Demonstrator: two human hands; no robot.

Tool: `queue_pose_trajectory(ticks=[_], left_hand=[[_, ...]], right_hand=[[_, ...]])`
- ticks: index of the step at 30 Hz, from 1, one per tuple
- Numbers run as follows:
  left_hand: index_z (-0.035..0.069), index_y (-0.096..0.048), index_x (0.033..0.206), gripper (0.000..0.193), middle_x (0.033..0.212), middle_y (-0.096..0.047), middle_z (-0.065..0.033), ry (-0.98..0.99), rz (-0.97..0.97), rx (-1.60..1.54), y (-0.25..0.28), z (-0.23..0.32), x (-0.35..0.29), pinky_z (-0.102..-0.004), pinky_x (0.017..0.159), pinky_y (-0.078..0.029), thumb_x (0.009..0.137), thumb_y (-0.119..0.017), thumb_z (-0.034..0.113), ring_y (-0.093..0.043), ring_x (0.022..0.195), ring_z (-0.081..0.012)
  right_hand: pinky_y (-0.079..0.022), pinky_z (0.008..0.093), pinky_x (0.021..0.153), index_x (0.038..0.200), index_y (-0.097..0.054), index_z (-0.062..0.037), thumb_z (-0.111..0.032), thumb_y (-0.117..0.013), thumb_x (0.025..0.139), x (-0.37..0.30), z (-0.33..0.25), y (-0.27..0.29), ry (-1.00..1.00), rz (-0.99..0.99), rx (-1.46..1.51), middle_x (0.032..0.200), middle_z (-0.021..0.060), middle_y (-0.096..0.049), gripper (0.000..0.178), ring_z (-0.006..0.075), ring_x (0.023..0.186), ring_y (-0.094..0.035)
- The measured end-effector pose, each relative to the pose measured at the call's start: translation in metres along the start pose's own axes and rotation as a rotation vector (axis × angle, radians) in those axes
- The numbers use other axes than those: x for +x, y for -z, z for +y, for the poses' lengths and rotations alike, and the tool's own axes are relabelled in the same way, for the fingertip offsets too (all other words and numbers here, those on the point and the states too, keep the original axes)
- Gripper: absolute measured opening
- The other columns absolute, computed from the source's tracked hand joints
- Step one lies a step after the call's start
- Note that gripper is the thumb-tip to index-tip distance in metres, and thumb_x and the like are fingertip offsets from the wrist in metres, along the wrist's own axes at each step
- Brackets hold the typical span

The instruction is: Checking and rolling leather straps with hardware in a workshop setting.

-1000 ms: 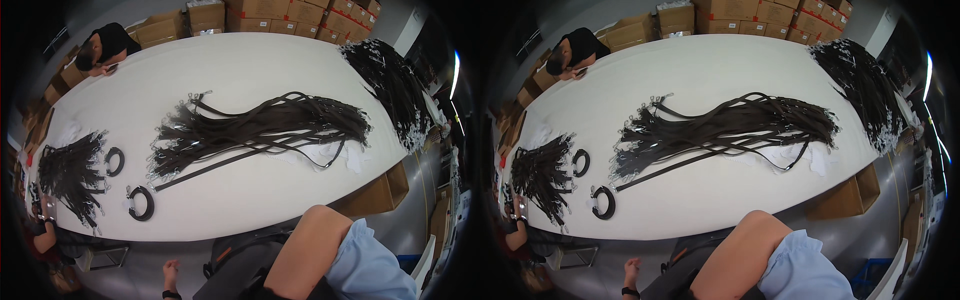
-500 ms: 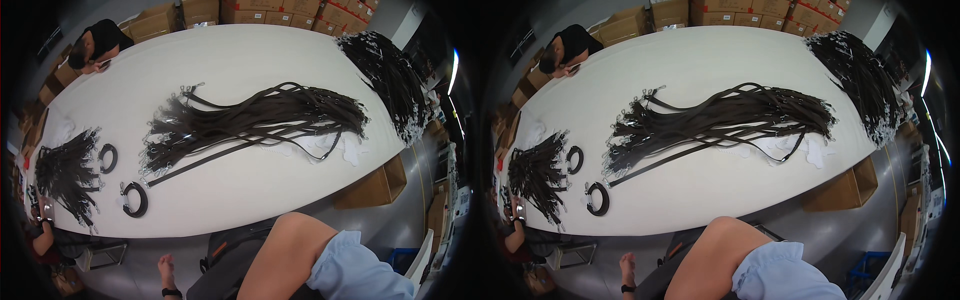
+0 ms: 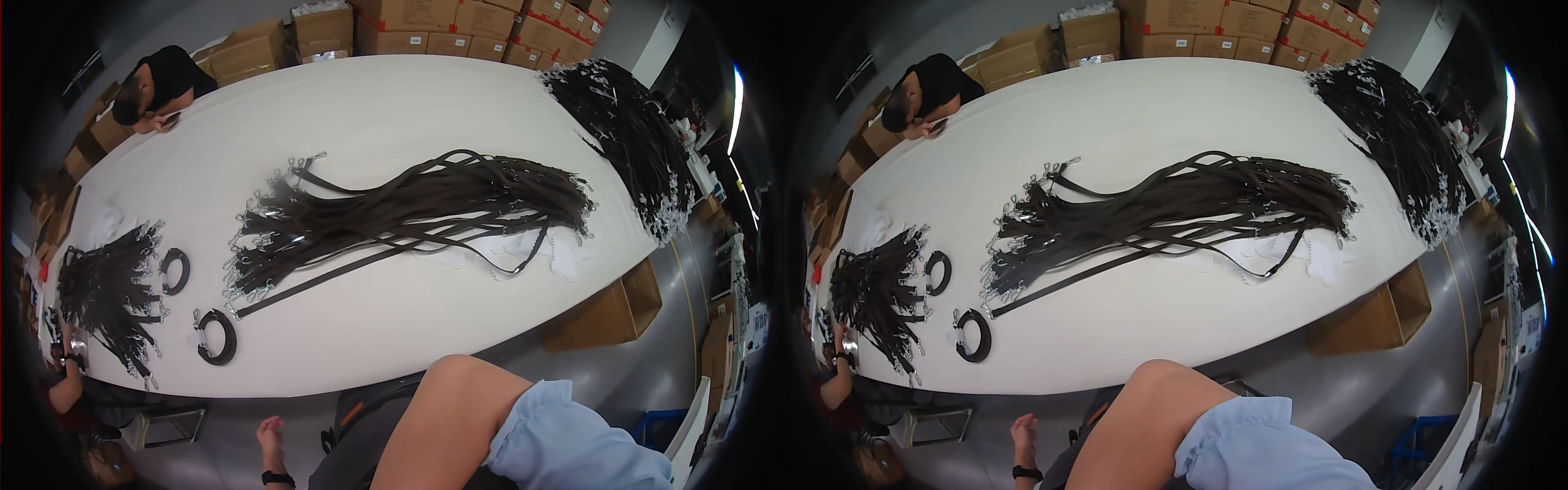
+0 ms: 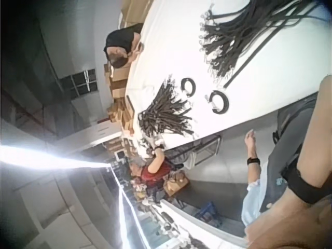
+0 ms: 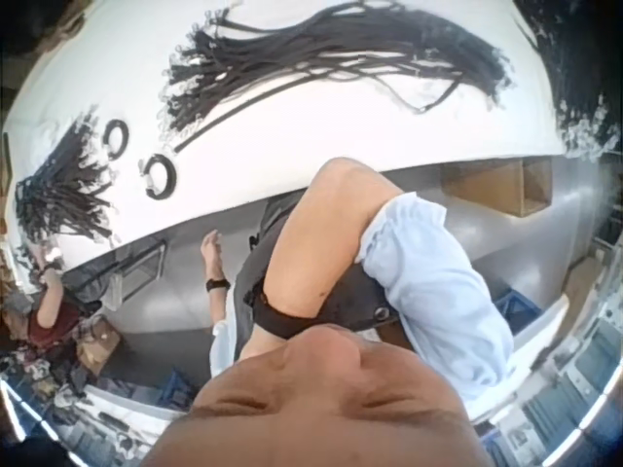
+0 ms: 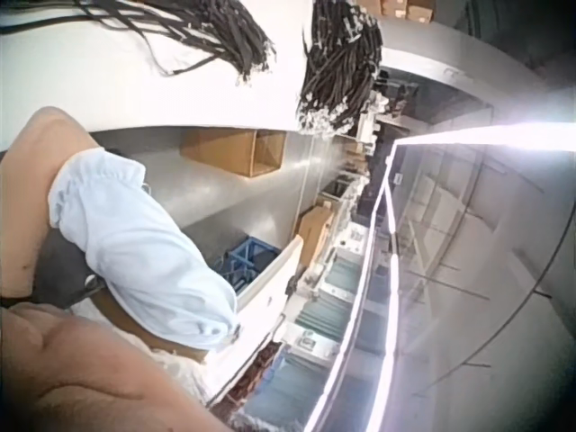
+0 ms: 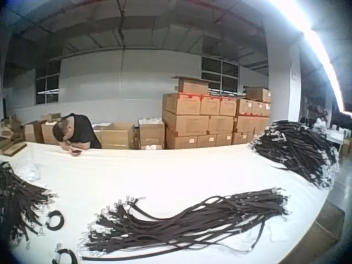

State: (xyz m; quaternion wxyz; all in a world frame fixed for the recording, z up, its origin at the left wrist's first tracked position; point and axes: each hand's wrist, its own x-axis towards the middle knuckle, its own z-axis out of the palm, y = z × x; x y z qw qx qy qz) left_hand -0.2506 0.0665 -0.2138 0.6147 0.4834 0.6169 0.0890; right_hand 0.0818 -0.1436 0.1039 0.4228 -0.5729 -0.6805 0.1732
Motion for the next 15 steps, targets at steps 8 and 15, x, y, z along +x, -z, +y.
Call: queue_pose_trajectory(ticks=[8, 15], left_hand=[[0.010, -0.063, 0.091, 0.011, 0.072, -0.061, 0.0002, 0.027, 0.008, 0.003, -0.016, 0.011, -0.005, -0.0205, 0.038, -0.027, 0.084, -0.059, 0.018, -0.038, 0.043, -0.0049], [0.010, -0.062, 0.090, 0.011, 0.073, -0.062, -0.0010, 0.059, 0.016, -0.011, -0.029, 0.008, -0.011, -0.0206, 0.037, -0.027, 0.084, -0.059, 0.018, -0.039, 0.042, -0.0052]], right_hand=[[-0.032, 0.0550, 0.084, 0.101, -0.058, 0.0068, -0.024, -0.045, 0.084, -0.050, 0.128, 0.056, -0.513, 0.155, -0.251, 0.098, 0.0178, -0.058, 0.037, 0.0325, 0.095, -0.053], [-0.034, 0.0513, 0.081, 0.100, -0.058, 0.0055, -0.023, -0.046, 0.085, -0.066, 0.201, 0.078, -0.709, 0.140, -0.369, 0.096, 0.0161, -0.059, 0.034, 0.0304, 0.092, -0.054]])
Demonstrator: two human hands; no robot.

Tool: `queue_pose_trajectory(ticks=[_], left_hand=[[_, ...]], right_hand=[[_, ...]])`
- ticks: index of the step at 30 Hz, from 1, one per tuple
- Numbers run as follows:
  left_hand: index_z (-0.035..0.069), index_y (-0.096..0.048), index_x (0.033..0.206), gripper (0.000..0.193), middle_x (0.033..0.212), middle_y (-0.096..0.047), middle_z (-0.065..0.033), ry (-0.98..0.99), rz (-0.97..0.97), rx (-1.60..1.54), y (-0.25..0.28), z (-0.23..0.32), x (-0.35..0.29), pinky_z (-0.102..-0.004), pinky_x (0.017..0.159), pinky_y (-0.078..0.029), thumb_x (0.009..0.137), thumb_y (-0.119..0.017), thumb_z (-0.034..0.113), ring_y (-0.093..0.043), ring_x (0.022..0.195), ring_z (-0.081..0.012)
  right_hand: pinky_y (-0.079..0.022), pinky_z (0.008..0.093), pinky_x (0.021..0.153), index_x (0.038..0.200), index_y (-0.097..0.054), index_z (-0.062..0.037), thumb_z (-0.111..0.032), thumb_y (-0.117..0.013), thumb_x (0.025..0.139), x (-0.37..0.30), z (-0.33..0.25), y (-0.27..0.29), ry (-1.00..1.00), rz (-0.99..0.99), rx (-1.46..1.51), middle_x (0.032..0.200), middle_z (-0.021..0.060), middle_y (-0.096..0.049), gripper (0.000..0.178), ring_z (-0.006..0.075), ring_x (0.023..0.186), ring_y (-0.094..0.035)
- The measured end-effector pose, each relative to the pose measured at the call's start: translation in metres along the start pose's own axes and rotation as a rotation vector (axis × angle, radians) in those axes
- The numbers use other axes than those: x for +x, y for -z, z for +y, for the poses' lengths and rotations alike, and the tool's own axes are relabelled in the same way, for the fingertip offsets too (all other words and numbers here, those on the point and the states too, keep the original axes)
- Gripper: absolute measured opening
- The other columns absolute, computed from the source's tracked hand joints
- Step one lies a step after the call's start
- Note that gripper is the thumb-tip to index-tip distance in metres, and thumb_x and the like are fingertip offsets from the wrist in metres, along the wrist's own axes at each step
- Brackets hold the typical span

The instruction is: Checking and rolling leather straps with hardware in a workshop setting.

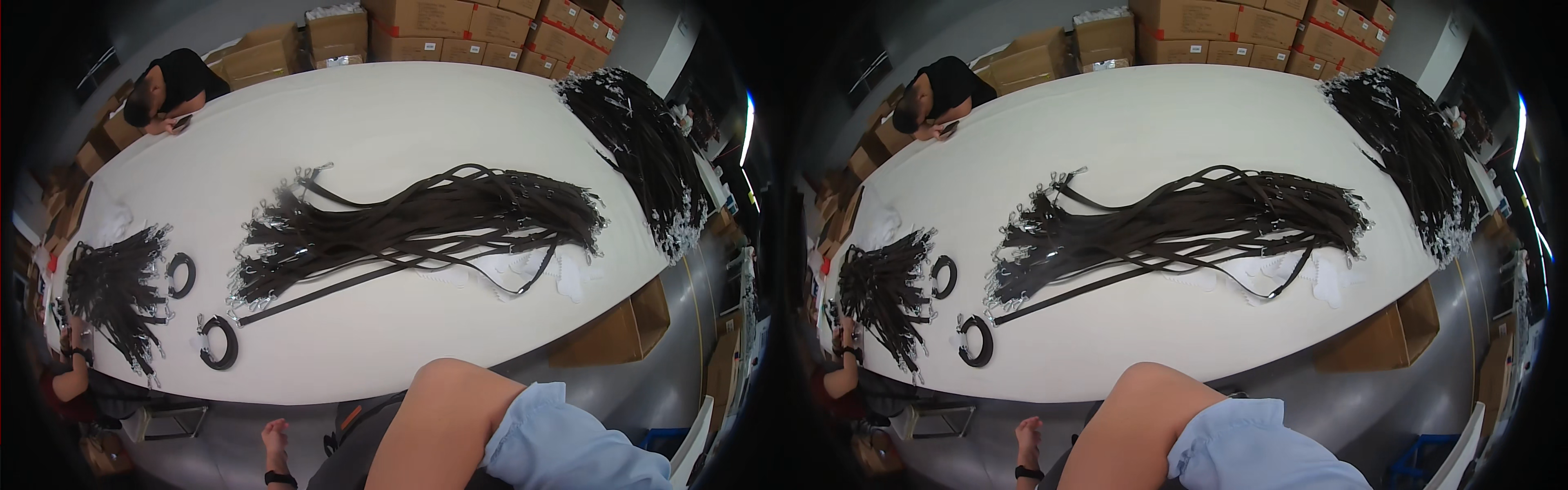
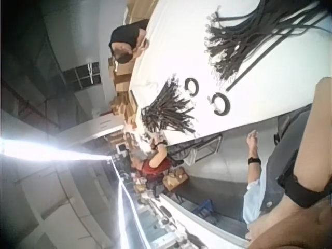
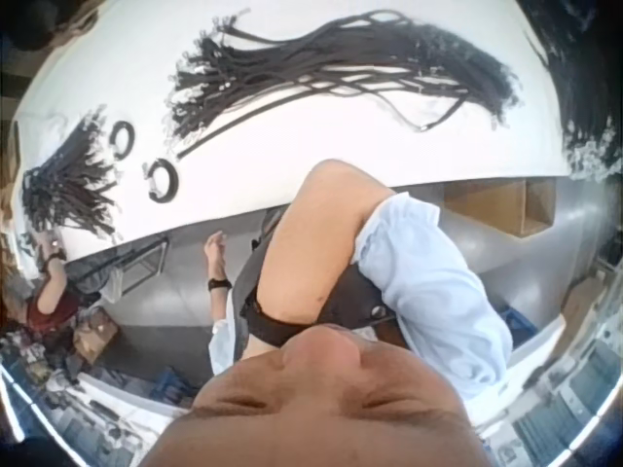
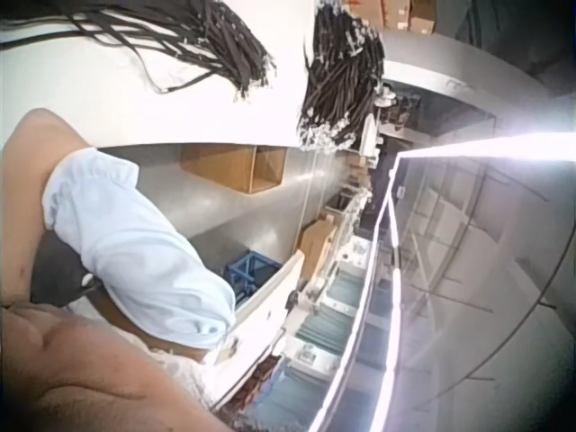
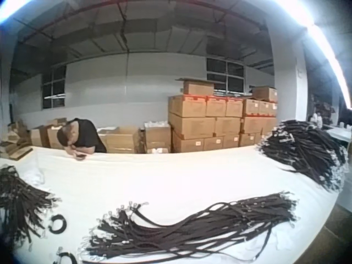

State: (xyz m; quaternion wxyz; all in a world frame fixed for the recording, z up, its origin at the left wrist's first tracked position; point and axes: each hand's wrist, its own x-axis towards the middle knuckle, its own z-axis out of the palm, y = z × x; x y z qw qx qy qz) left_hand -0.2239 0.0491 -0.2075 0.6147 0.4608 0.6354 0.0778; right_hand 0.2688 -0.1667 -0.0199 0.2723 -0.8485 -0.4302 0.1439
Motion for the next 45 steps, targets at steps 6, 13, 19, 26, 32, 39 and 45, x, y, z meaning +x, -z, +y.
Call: queue_pose_trajectory(ticks=[6, 13, 19, 26, 32, 39, 45], left_hand=[[0.010, -0.062, 0.089, 0.011, 0.072, -0.061, -0.0008, 0.022, -0.001, -0.011, -0.008, 0.004, -0.015, -0.0206, 0.037, -0.027, 0.083, -0.059, 0.018, -0.040, 0.042, -0.0054], [0.009, -0.063, 0.091, 0.013, 0.072, -0.061, -0.0022, -0.002, -0.007, -0.063, -0.009, 0.000, -0.017, -0.0205, 0.037, -0.027, 0.082, -0.059, 0.019, -0.039, 0.042, -0.0055], [0.008, -0.063, 0.092, 0.014, 0.072, -0.061, -0.0024, 0.024, -0.017, -0.054, -0.004, -0.005, -0.012, -0.0209, 0.037, -0.027, 0.082, -0.058, 0.018, -0.039, 0.042, -0.0056], [0.010, -0.061, 0.091, 0.015, 0.073, -0.059, -0.0010, 0.023, -0.037, -0.006, -0.007, 0.004, -0.014, -0.0204, 0.037, -0.027, 0.080, -0.055, 0.017, -0.037, 0.042, -0.0056], [0.009, -0.061, 0.092, 0.014, 0.073, -0.059, -0.0004, 0.040, -0.056, -0.027, -0.008, 0.002, -0.006, -0.0199, 0.037, -0.027, 0.081, -0.054, 0.016, -0.037, 0.042, -0.0049], [0.010, -0.063, 0.091, 0.015, 0.074, -0.062, -0.0014, -0.017, -0.025, -0.048, -0.004, 0.001, -0.005, -0.0211, 0.037, -0.028, 0.084, -0.059, 0.023, -0.040, 0.043, -0.0053], [0.007, -0.062, 0.089, 0.014, 0.075, -0.063, -0.0024, -0.324, 0.068, -0.156, 0.006, 0.008, -0.008, -0.0217, 0.048, -0.038, 0.087, -0.060, 0.020, -0.049, 0.052, -0.0073]], right_hand=[[-0.036, 0.0481, 0.078, 0.100, -0.058, 0.0045, -0.023, -0.047, 0.086, 0.014, 0.019, -0.006, -0.018, -0.038, -0.040, 0.094, 0.0147, -0.059, 0.032, 0.0285, 0.089, -0.055], [-0.038, 0.0444, 0.075, 0.100, -0.058, 0.0033, -0.022, -0.048, 0.087, 0.007, -0.001, 0.003, 0.051, -0.059, 0.013, 0.092, 0.0130, -0.060, 0.030, 0.0264, 0.085, -0.056], [-0.039, 0.0412, 0.072, 0.100, -0.058, 0.0022, -0.022, -0.049, 0.088, -0.013, -0.086, 0.027, 0.362, -0.117, 0.231, 0.090, 0.0116, -0.060, 0.028, 0.0245, 0.082, -0.056], [-0.041, 0.0374, 0.069, 0.099, -0.058, 0.0010, -0.021, -0.050, 0.089, -0.056, -0.219, 0.047, 0.954, -0.330, 0.562, 0.088, 0.0100, -0.061, 0.026, 0.0224, 0.079, -0.057], [-0.043, 0.0343, 0.067, 0.099, -0.058, -0.0001, -0.021, -0.051, 0.089, -0.093, -0.292, 0.042, 1.232, -0.613, 0.737, 0.086, 0.0086, -0.061, 0.024, 0.0206, 0.076, -0.058], [-0.045, 0.0305, 0.064, 0.099, -0.058, -0.0013, -0.020, -0.052, 0.090, -0.133, -0.338, 0.027, 1.381, -0.873, 0.764, 0.083, 0.0069, -0.062, 0.022, 0.0184, 0.073, -0.059], [-0.047, 0.0296, 0.069, 0.089, -0.063, -0.0022, -0.019, -0.056, 0.089, -0.081, -0.287, 0.045, 1.183, -0.811, 0.952, 0.090, 0.0072, -0.062, 0.018, 0.0186, 0.080, -0.060]])
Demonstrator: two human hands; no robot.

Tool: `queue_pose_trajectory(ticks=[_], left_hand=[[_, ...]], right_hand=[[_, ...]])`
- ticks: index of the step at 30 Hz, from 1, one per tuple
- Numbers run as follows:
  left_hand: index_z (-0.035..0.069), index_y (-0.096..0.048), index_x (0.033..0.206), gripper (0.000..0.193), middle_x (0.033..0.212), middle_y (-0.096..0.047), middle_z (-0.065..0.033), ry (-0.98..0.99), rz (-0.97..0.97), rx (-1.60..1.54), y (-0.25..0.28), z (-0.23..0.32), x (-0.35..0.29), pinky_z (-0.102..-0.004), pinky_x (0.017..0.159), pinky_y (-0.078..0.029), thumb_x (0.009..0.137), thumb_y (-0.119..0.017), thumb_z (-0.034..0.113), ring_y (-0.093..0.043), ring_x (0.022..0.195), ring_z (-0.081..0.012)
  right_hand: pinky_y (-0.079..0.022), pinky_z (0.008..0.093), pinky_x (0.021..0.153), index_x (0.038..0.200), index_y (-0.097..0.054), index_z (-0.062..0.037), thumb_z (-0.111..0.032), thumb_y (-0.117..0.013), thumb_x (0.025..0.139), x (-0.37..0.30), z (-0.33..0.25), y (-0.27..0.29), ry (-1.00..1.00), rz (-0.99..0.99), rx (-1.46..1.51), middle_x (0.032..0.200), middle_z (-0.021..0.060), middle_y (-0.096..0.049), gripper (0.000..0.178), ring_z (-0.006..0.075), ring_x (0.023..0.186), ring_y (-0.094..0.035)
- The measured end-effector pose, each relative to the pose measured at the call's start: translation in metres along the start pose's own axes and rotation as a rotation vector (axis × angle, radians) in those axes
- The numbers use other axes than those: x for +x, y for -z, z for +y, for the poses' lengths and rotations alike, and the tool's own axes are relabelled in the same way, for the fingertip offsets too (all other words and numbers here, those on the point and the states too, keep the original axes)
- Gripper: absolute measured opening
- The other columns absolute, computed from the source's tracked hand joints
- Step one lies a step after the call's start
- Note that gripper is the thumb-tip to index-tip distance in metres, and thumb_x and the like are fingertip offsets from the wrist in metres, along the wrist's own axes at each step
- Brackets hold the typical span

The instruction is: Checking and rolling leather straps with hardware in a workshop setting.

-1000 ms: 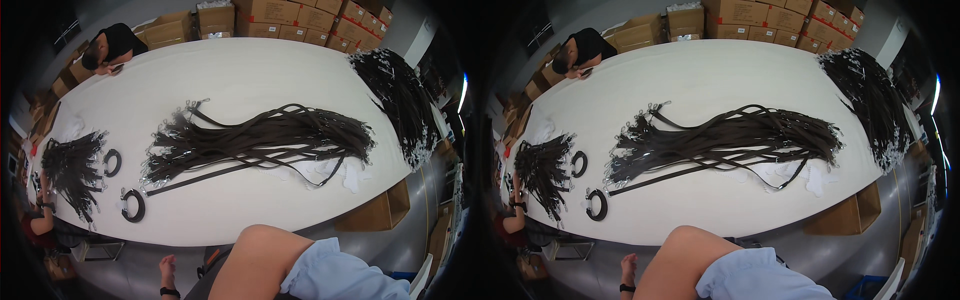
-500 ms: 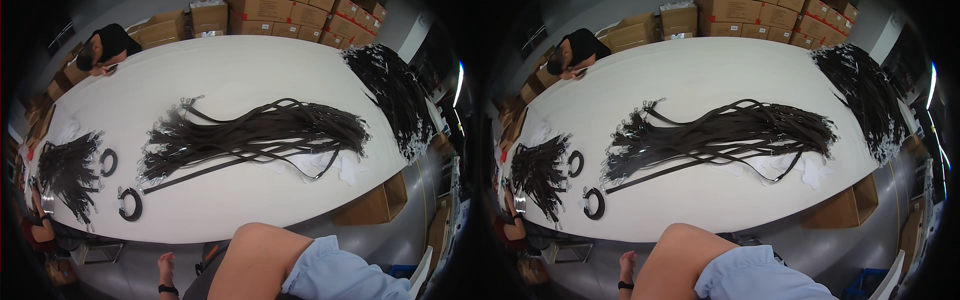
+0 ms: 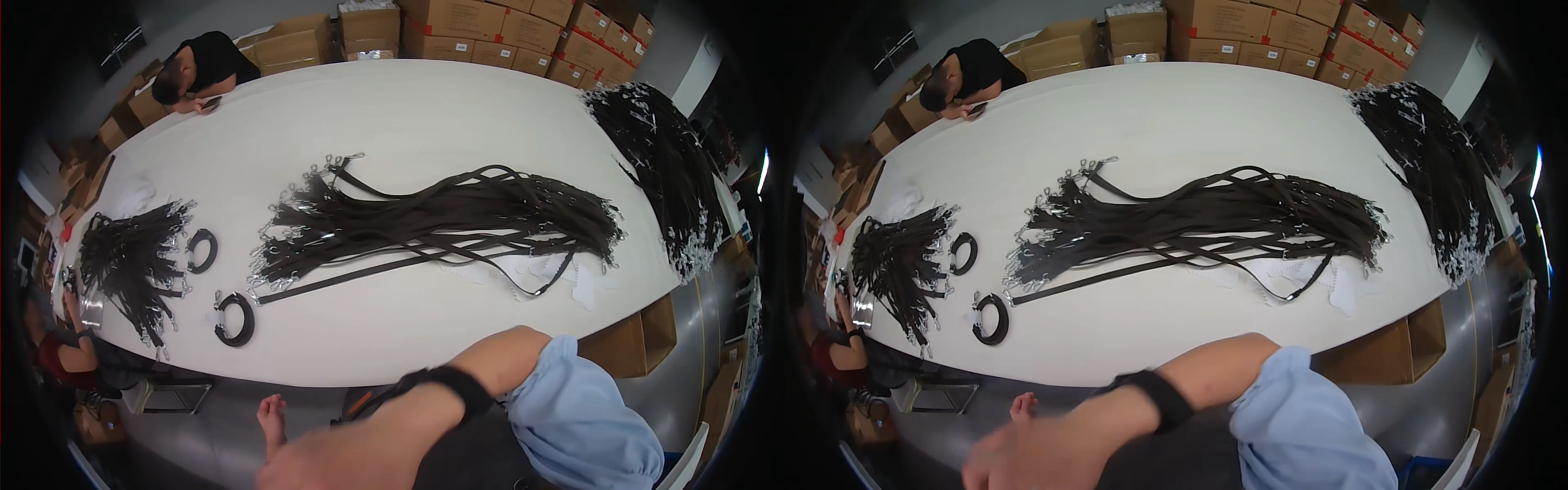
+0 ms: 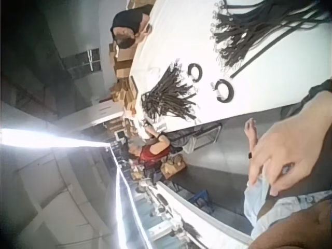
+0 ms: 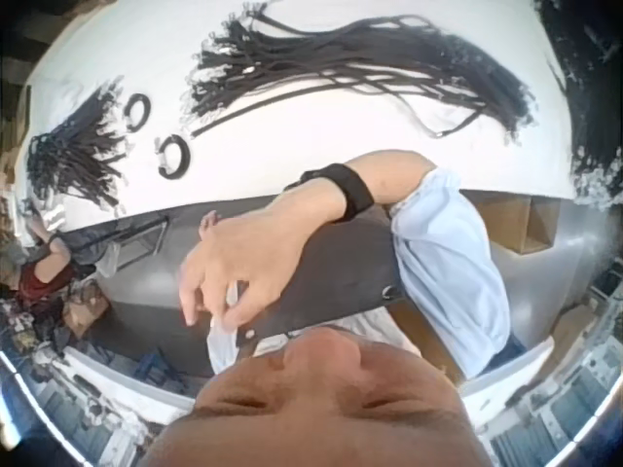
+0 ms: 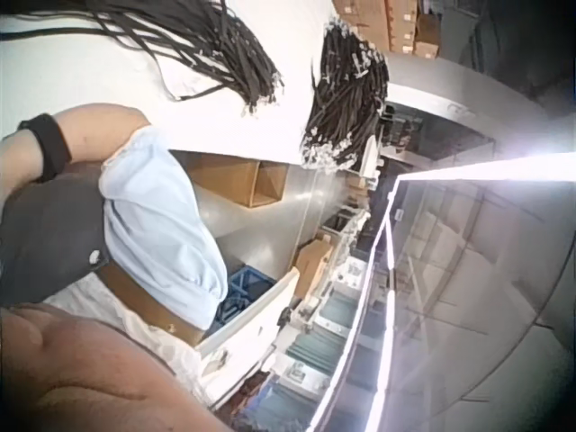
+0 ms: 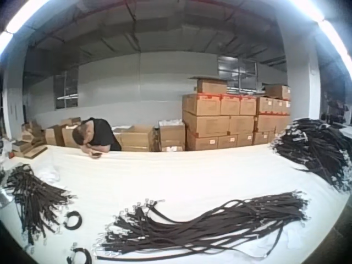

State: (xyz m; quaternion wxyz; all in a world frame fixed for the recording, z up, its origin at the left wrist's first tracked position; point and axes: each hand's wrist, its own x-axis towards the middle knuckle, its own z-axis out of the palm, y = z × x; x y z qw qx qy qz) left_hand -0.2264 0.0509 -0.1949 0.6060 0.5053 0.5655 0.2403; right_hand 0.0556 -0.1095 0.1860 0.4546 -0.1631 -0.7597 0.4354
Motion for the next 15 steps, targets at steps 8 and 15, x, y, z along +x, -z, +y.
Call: queue_pose_trajectory(ticks=[8, 15], left_hand=[[0.005, -0.065, 0.089, 0.016, 0.073, -0.065, -0.0038, -0.546, -0.237, 0.705, -0.109, 0.219, -0.027, -0.0244, 0.053, -0.043, 0.086, -0.060, 0.019, -0.055, 0.054, -0.0109], [0.008, -0.061, 0.092, 0.013, 0.088, -0.062, -0.0117, -1.191, -0.465, 0.974, -0.299, 0.283, 0.064, -0.0399, 0.071, -0.048, 0.081, -0.057, 0.015, -0.059, 0.085, -0.0312]], right_hand=[[-0.045, 0.0248, 0.068, 0.089, -0.066, 0.0004, -0.025, -0.056, 0.089, -0.296, 0.130, 0.027, -1.159, 1.253, -0.260, 0.083, 0.0080, -0.067, 0.027, 0.0141, 0.073, -0.060], [-0.046, 0.0262, 0.073, 0.091, -0.064, 0.0018, -0.018, -0.055, 0.089, -0.296, 0.153, 0.017, -1.029, 1.402, -0.239, 0.085, 0.0093, -0.065, 0.022, 0.0139, 0.078, -0.058]])
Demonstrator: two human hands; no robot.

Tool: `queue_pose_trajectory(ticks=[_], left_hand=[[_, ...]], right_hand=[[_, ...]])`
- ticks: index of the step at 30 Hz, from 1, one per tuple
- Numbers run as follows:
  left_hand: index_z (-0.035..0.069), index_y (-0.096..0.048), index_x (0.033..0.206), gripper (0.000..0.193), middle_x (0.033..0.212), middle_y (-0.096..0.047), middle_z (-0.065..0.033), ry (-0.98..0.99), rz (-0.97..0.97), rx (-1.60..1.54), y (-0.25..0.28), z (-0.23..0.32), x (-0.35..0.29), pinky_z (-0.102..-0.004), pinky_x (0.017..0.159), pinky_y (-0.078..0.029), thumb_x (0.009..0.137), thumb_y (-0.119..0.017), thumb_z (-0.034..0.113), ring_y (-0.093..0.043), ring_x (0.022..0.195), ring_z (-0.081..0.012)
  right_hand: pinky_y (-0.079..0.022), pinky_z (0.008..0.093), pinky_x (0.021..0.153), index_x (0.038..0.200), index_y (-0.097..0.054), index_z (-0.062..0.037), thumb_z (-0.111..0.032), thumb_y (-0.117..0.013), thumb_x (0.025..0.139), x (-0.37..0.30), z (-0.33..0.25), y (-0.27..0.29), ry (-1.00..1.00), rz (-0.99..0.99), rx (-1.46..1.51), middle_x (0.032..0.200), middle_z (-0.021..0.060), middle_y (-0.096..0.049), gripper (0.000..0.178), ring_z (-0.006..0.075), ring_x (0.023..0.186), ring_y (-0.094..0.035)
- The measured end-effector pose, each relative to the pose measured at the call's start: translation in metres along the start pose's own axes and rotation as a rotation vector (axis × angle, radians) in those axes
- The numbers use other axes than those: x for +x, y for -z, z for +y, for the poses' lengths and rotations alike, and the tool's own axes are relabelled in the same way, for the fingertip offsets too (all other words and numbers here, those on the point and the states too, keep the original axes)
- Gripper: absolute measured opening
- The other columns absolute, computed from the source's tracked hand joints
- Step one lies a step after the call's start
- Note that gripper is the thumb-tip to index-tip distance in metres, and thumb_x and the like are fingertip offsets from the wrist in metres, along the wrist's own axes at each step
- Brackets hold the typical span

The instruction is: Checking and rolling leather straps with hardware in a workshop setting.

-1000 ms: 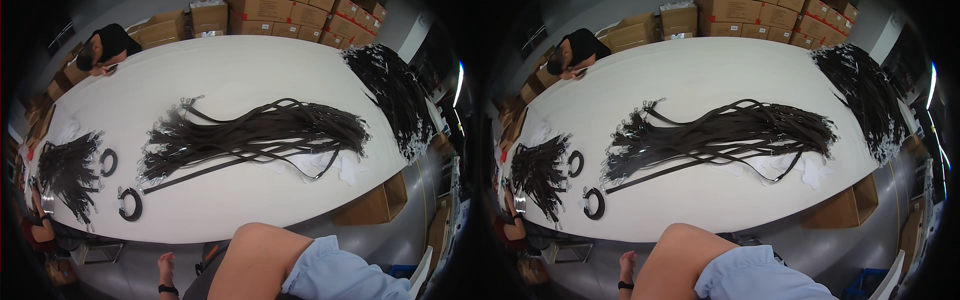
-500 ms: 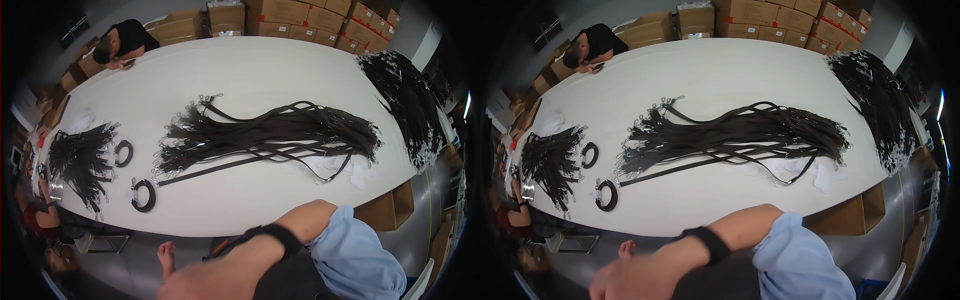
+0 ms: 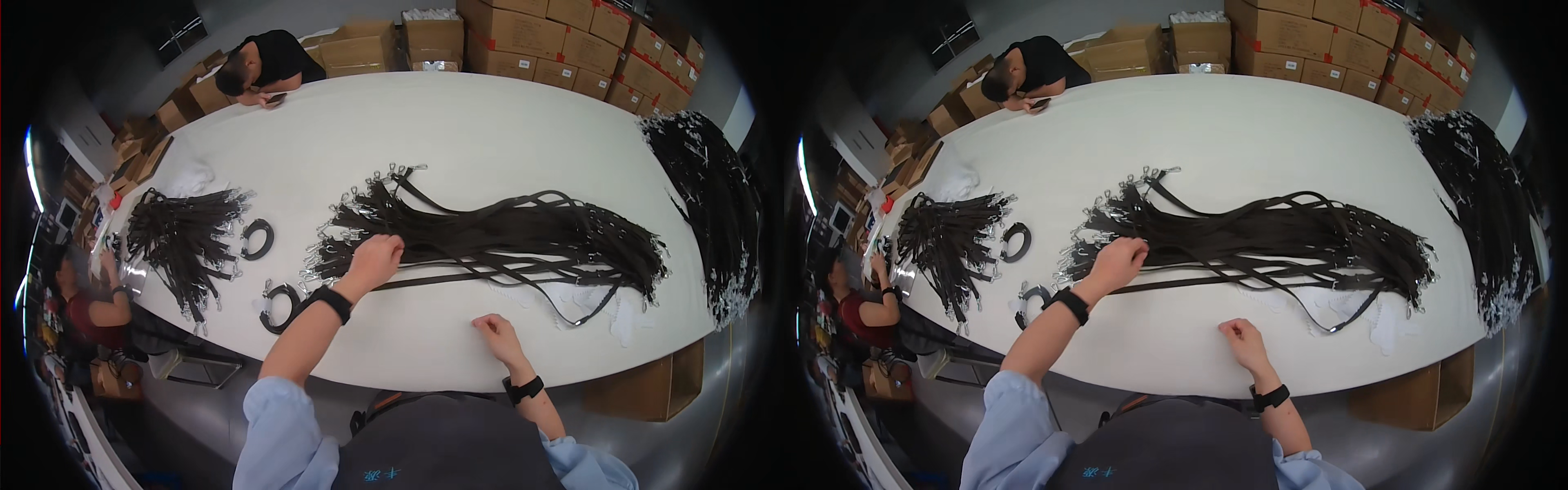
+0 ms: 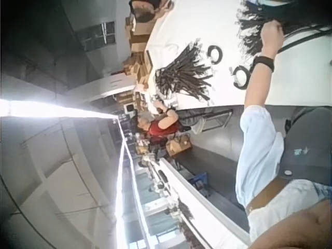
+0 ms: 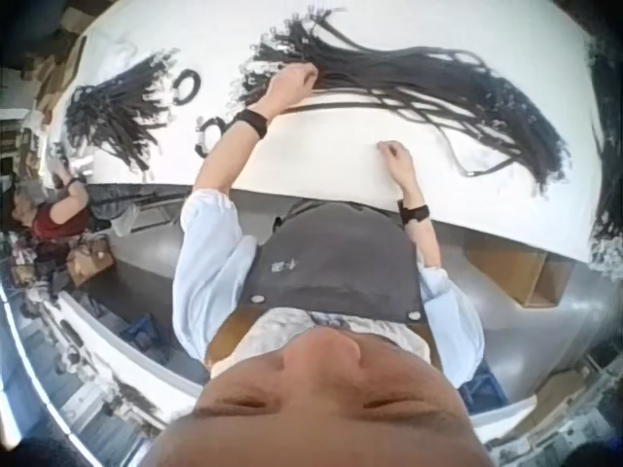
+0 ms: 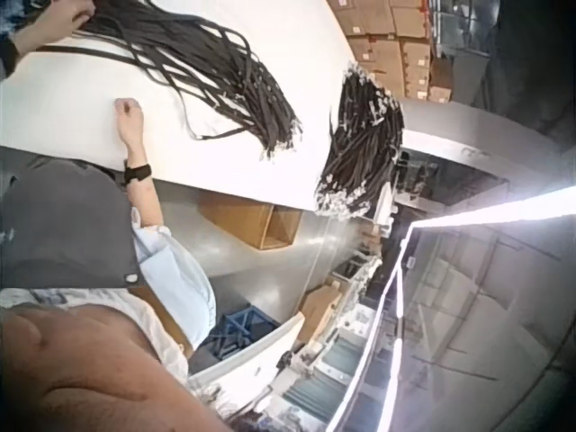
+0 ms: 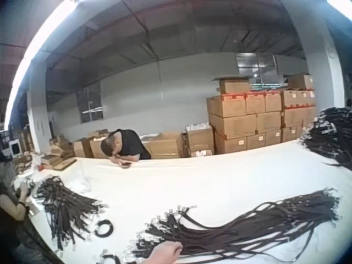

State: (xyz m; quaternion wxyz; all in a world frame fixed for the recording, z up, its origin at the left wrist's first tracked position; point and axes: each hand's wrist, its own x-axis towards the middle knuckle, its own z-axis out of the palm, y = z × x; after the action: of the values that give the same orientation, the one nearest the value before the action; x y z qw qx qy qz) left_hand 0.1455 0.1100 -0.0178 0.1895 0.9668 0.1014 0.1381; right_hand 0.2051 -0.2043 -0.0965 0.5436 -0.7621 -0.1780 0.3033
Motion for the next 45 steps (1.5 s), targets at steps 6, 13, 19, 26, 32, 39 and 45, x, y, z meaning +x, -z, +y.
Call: queue_pose_trajectory(ticks=[6, 13, 19, 26, 32, 39, 45], left_hand=[[0.010, -0.063, 0.092, 0.025, 0.088, -0.059, -0.0066, -0.216, -0.131, 0.530, -0.042, -0.010, 0.068, -0.0350, 0.082, -0.039, 0.067, -0.062, 0.011, -0.053, 0.093, -0.0230], [0.012, -0.066, 0.096, 0.024, 0.090, -0.062, -0.0072, -0.149, -0.384, 0.179, 0.018, 0.002, 0.086, -0.0380, 0.081, -0.048, 0.076, -0.066, 0.024, -0.054, 0.100, -0.0249], [0.008, -0.066, 0.094, 0.026, 0.094, -0.062, -0.0113, -0.033, -0.188, -0.222, -0.030, 0.072, 0.118, -0.0397, 0.079, -0.048, 0.076, -0.067, 0.027, -0.057, 0.094, -0.0285], [0.008, -0.065, 0.087, 0.018, 0.068, -0.062, -0.0160, -0.337, -0.067, 0.097, -0.067, 0.060, 0.140, -0.0439, 0.061, -0.049, 0.083, -0.056, 0.023, -0.061, 0.068, -0.0346], [-0.002, -0.065, 0.097, 0.018, 0.066, -0.060, -0.0005, 0.055, -0.451, -0.813, 0.087, 0.089, 0.133, -0.0181, 0.051, -0.039, 0.086, -0.056, 0.009, -0.051, 0.058, -0.0043], [-0.005, -0.066, 0.092, 0.019, 0.063, -0.064, -0.0086, 0.058, -0.443, -0.733, 0.230, 0.095, 0.013, -0.0215, 0.047, -0.041, 0.081, -0.061, 0.011, -0.058, 0.052, -0.0111], [0.002, -0.064, 0.103, 0.022, 0.061, -0.065, -0.0084, 0.034, -0.481, -0.355, 0.201, 0.108, -0.069, -0.0212, 0.051, -0.046, 0.083, -0.062, 0.010, -0.065, 0.056, -0.0135]], right_hand=[[-0.047, 0.0323, 0.069, 0.085, -0.065, -0.0018, -0.017, -0.061, 0.082, -0.003, 0.003, -0.010, 0.220, 0.114, -0.337, 0.083, 0.0132, -0.058, 0.016, 0.0237, 0.074, -0.057], [-0.047, 0.0310, 0.070, 0.086, -0.065, -0.0018, -0.023, -0.062, 0.084, -0.003, 0.002, -0.004, 0.157, 0.096, -0.248, 0.086, 0.0129, -0.058, 0.022, 0.0222, 0.078, -0.056], [-0.045, 0.0353, 0.071, 0.080, -0.064, -0.0028, -0.021, -0.060, 0.083, 0.001, -0.011, -0.005, 0.180, 0.102, -0.316, 0.082, 0.0132, -0.058, 0.019, 0.0275, 0.078, -0.055], [-0.046, 0.0327, 0.069, 0.084, -0.065, -0.0037, -0.021, -0.061, 0.084, 0.004, -0.004, -0.008, 0.191, 0.089, -0.313, 0.084, 0.0113, -0.057, 0.018, 0.0247, 0.079, -0.054], [-0.047, 0.0324, 0.074, 0.091, -0.065, -0.0034, -0.025, -0.058, 0.087, -0.002, -0.006, 0.005, 0.065, 0.031, -0.122, 0.090, 0.0119, -0.061, 0.023, 0.0233, 0.088, -0.057], [-0.044, 0.0272, 0.082, 0.124, -0.050, -0.0002, -0.015, -0.057, 0.088, -0.011, -0.108, 0.032, 0.239, -0.164, 0.510, 0.118, 0.0098, -0.056, 0.039, 0.0141, 0.095, -0.055], [-0.033, 0.0160, 0.048, 0.124, -0.050, -0.0018, -0.013, -0.051, 0.088, -0.008, -0.125, 0.039, -0.035, -0.078, 1.238, 0.109, 0.0068, -0.060, 0.037, 0.0042, 0.058, -0.042]])
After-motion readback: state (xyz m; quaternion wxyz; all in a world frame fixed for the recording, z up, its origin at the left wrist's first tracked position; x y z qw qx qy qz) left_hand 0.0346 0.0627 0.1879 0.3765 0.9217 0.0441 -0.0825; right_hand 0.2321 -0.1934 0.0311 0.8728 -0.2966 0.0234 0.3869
